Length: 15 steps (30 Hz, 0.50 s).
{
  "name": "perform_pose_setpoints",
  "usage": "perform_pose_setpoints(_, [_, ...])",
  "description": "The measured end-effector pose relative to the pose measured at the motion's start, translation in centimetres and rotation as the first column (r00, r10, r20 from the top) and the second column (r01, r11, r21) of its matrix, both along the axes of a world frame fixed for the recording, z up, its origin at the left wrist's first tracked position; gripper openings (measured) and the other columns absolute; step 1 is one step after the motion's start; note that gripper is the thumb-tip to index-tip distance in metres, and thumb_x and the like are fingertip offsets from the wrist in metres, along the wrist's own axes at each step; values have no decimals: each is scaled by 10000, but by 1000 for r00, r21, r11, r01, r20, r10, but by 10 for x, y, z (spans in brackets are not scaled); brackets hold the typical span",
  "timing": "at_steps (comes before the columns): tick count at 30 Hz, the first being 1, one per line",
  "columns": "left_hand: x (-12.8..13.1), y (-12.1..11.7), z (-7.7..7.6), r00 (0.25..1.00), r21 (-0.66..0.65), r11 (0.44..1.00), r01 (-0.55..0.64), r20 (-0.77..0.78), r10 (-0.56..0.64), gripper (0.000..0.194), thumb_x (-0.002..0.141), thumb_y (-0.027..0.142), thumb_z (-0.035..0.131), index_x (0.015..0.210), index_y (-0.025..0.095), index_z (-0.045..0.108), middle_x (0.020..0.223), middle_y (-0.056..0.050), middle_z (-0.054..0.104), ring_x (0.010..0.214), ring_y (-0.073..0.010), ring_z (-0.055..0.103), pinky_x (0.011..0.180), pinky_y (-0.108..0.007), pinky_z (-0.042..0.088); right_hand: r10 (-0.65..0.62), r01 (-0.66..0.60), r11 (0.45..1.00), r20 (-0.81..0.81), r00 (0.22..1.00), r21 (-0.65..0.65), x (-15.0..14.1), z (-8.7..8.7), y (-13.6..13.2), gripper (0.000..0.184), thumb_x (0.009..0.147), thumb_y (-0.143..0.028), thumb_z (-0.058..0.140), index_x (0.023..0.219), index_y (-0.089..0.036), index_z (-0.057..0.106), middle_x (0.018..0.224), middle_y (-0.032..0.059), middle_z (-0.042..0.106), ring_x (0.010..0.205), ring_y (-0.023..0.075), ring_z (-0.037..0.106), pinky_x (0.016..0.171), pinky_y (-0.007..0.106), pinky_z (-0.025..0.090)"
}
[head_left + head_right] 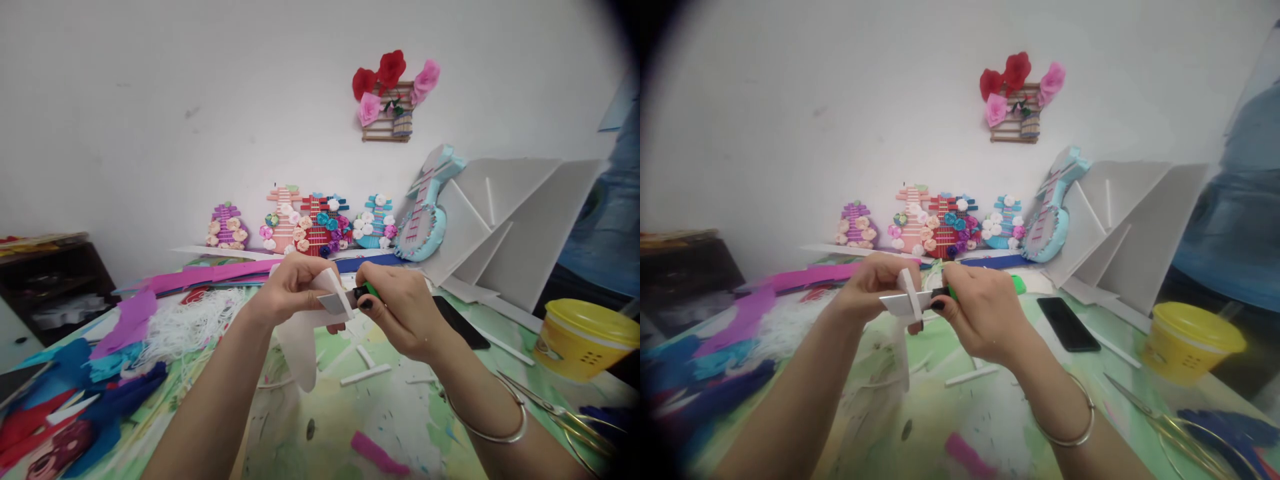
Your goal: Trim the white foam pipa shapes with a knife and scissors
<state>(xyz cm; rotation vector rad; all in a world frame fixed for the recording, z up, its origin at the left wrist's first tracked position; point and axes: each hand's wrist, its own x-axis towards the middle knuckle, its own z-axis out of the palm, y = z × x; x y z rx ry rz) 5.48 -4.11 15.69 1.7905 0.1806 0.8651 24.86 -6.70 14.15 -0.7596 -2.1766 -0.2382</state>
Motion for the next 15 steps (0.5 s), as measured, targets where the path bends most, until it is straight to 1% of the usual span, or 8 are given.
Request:
perform_pose_setpoints(8, [0,-2,-1,1000,4,1000,7,0,-7,116,758,194,613,770,78,611,653,-95,681,556,-196,652,494,-262,526,5,-5,1000,-13,1000,17,2,-1,4,355,897,-442,258,738,-177,432,616,2,421,538,140,374,530,265,228])
perform_pose_setpoints(12, [2,-5,1,999,6,999,-38,-32,38,104,751,181,615,752,77,612,642,-94,678,552,-188,645,509,-265,525,-21,21,999,-21,1000,31,2,-2,3,358,894,-442,259,741,-173,439,623,6,432,533,139,376,530,269,227])
perform_pose_setpoints(15, [3,-5,1,998,0,999,-49,-34,49,114,738,195,634,758,85,617,646,-88,681,549,-188,644,508,-265,525,-47,48,998,-16,999,30,1,-1,2,357,893,-435,251,738,-172,435,629,10,439,528,138,375,530,272,228])
